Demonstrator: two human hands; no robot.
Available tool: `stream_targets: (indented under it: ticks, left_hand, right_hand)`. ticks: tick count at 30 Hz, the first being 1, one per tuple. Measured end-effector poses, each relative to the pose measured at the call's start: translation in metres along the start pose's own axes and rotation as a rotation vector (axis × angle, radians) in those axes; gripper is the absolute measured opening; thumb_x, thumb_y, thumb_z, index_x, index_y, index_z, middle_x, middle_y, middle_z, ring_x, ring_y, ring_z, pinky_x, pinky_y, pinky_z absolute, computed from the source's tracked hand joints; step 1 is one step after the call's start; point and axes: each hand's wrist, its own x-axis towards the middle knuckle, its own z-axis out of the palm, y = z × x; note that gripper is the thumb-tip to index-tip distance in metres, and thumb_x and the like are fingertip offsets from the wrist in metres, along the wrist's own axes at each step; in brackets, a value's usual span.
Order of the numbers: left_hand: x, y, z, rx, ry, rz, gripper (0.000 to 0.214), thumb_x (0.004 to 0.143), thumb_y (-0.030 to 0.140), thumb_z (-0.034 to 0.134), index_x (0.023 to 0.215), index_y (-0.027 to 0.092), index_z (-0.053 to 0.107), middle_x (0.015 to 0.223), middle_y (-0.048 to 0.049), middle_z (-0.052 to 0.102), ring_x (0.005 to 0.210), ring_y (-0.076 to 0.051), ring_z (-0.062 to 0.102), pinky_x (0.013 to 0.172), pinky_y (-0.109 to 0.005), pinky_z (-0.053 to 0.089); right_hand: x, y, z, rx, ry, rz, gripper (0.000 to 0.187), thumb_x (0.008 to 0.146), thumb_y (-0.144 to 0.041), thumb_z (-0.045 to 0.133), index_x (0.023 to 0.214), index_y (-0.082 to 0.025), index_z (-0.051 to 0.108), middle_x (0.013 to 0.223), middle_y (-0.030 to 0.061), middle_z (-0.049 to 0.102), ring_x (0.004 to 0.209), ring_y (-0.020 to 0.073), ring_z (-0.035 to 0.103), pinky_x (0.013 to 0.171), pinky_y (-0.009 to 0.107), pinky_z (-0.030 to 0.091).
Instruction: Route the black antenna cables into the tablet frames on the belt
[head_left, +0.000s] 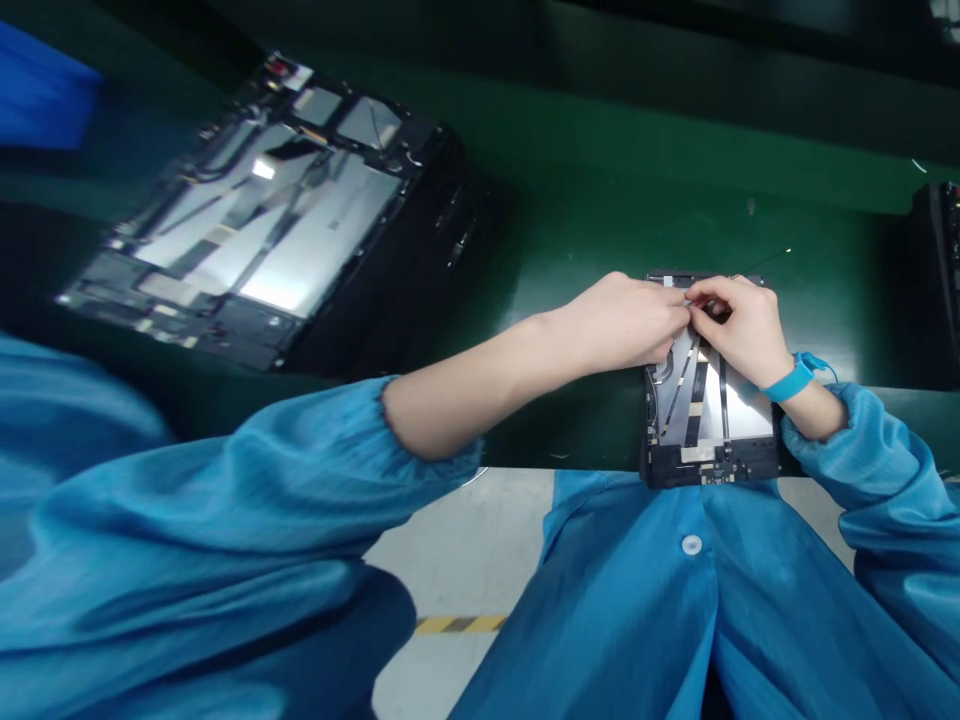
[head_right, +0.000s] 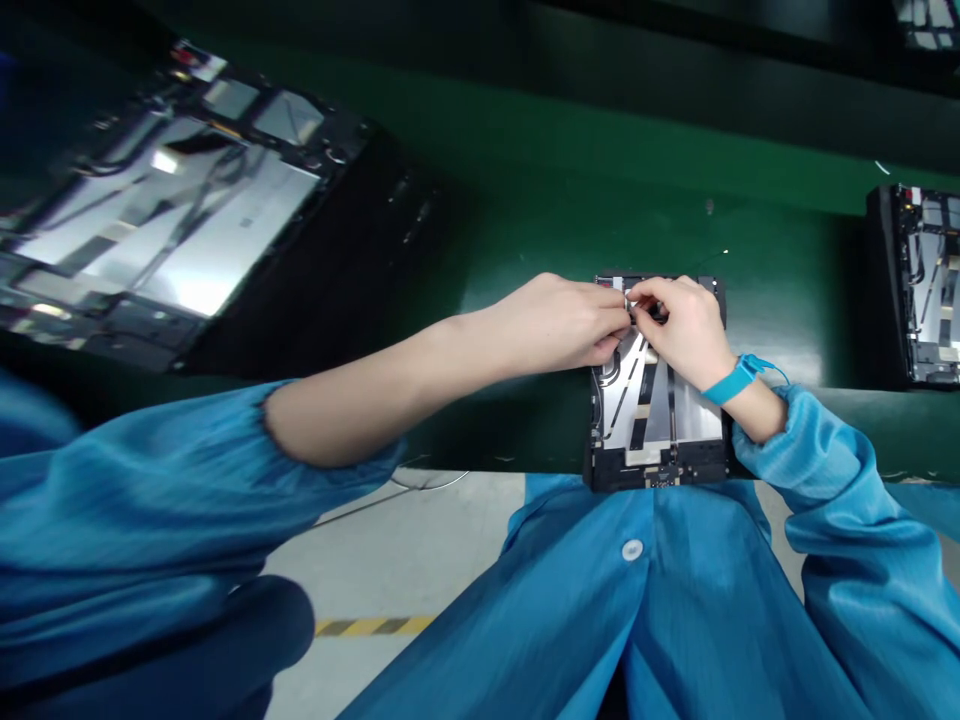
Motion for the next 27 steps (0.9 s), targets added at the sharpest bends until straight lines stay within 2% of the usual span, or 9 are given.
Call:
stream_targets:
  ticks: [4, 8, 10, 14, 19, 22, 27]
  left_hand:
    - [-0.003, -0.011, 0.005, -0.184, 0.021, -0.047, 0.017, 0.088, 0.019, 0.058, 0.091, 0.020, 0.075, 0.099, -0.0049, 0.076, 0.089, -0.021, 0.071, 0.065, -0.027, 0.044]
    - [-0.017, -0.024, 0.013, -0.355, 0.220, -0.239, 0.022, 0.084, 0.023, 0.061, 0.102, 0.019, 0.073, 0.100, -0.0052, 0.074, 0.083, -0.019, 0.068, 0.067, -0.027, 0.045]
    - [-0.023, -0.026, 0.020, -0.507, 0.289, -0.352, 0.024, 0.084, 0.025, 0.061, 0.105, 0.017, 0.071, 0.093, -0.0039, 0.073, 0.075, -0.016, 0.065, 0.068, -0.027, 0.046]
    - [-0.025, -0.022, 0.037, -0.930, 0.255, -0.422, 0.016, 0.080, 0.024, 0.066, 0.094, 0.017, 0.065, 0.076, 0.0016, 0.063, 0.065, -0.012, 0.058, 0.064, -0.025, 0.046]
    - [-0.022, -0.020, 0.047, -1.308, 0.227, -0.416, 0.017, 0.077, 0.017, 0.071, 0.090, 0.017, 0.060, 0.074, 0.0035, 0.058, 0.060, -0.009, 0.054, 0.058, -0.022, 0.046]
    - [-0.023, -0.023, 0.049, -1.452, 0.208, -0.417, 0.020, 0.075, 0.013, 0.074, 0.090, 0.017, 0.060, 0.075, 0.0027, 0.059, 0.059, -0.009, 0.057, 0.057, -0.022, 0.049]
    - [-0.024, -0.025, 0.057, -1.575, 0.249, -0.425, 0.024, 0.072, 0.008, 0.078, 0.088, 0.015, 0.062, 0.074, 0.0018, 0.061, 0.057, -0.008, 0.060, 0.057, -0.021, 0.052]
  right_hand:
    - [0.000, 0.006, 0.011, 0.029, 0.078, -0.052, 0.022, 0.083, -0.006, 0.068, 0.093, -0.023, 0.079, 0.089, 0.0002, 0.081, 0.086, 0.0211, 0.070, 0.087, 0.035, 0.053]
    - [-0.001, 0.011, 0.017, 0.017, 0.106, -0.102, 0.024, 0.082, -0.004, 0.067, 0.093, -0.022, 0.078, 0.087, 0.0001, 0.080, 0.084, 0.0214, 0.071, 0.088, 0.037, 0.053]
    - [-0.003, 0.012, 0.018, 0.004, 0.108, -0.117, 0.026, 0.081, -0.003, 0.066, 0.094, -0.022, 0.078, 0.087, 0.0006, 0.080, 0.085, 0.0217, 0.071, 0.087, 0.037, 0.053]
    - [-0.009, 0.013, 0.019, -0.030, 0.130, -0.152, 0.026, 0.081, -0.004, 0.064, 0.094, -0.022, 0.077, 0.087, 0.0017, 0.079, 0.089, 0.0239, 0.072, 0.087, 0.038, 0.053]
    - [-0.012, 0.013, 0.018, 0.004, 0.112, -0.184, 0.025, 0.084, -0.005, 0.063, 0.094, -0.023, 0.076, 0.085, 0.0012, 0.078, 0.088, 0.0229, 0.071, 0.086, 0.037, 0.053]
    - [-0.011, 0.014, 0.018, 0.032, 0.105, -0.197, 0.022, 0.085, -0.006, 0.064, 0.094, -0.023, 0.075, 0.084, 0.0014, 0.077, 0.086, 0.0224, 0.071, 0.085, 0.037, 0.053]
    - [-0.012, 0.014, 0.018, 0.079, 0.131, -0.223, 0.020, 0.086, -0.008, 0.063, 0.093, -0.022, 0.075, 0.082, 0.0010, 0.077, 0.083, 0.0213, 0.071, 0.085, 0.037, 0.054]
